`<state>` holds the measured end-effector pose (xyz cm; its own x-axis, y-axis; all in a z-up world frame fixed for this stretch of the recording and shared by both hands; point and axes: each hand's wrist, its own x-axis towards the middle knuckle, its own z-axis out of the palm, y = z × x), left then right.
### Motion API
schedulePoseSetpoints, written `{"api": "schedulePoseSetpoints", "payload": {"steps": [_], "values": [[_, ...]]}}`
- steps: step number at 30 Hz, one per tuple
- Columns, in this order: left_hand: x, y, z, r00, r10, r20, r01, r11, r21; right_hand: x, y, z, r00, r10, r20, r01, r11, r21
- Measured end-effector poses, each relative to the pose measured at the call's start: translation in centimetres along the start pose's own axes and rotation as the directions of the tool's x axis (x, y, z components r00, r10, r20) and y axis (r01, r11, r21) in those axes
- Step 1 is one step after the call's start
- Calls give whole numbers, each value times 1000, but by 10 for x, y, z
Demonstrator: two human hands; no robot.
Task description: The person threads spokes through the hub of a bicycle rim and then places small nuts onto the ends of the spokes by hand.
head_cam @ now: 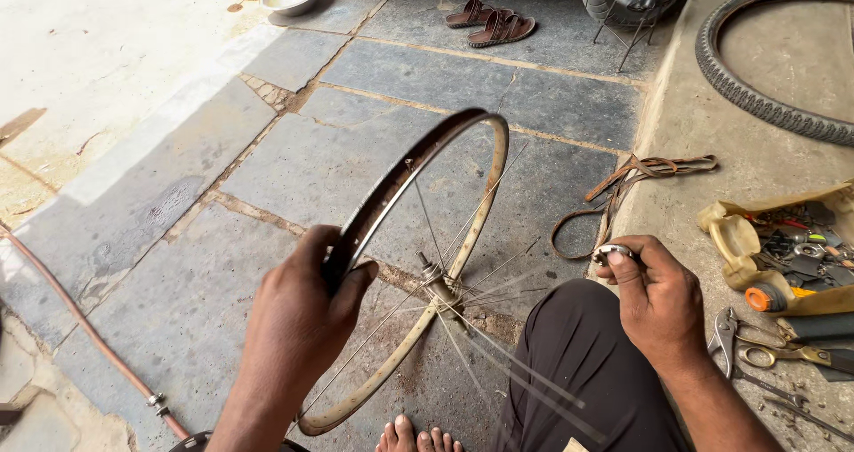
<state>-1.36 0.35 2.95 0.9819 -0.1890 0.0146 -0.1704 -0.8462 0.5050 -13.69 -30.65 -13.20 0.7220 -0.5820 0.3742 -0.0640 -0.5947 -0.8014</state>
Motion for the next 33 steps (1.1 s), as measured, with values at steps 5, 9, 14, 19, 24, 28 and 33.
{"api": "schedulePoseSetpoints", "payload": {"steps": [5,9,14,19,24,28,33], "values": [[9,-4,-1,998,64,-29,-62,996,71,-2,-1,17,996,-30,88,18,991,135],[35,13,14,896,420,-146,-409,907,103,-11,3,39,979,49,197,-85,980,180],[67,57,40,886,459,67,-463,884,59,-20,-8,64,947,-27,320,-22,988,150],[77,46,35,945,304,122,-299,952,-63,-9,-10,64,924,185,336,-224,971,82],[67,20,16,970,241,-44,-245,954,-175,-1,-5,73,873,284,397,-326,944,42],[55,2,9,995,90,-50,-99,969,-228,-3,2,86,854,303,423,-393,908,143],[61,-14,8,994,106,-40,-110,984,-142,-1,1,94,860,273,431,-383,903,194]]}}
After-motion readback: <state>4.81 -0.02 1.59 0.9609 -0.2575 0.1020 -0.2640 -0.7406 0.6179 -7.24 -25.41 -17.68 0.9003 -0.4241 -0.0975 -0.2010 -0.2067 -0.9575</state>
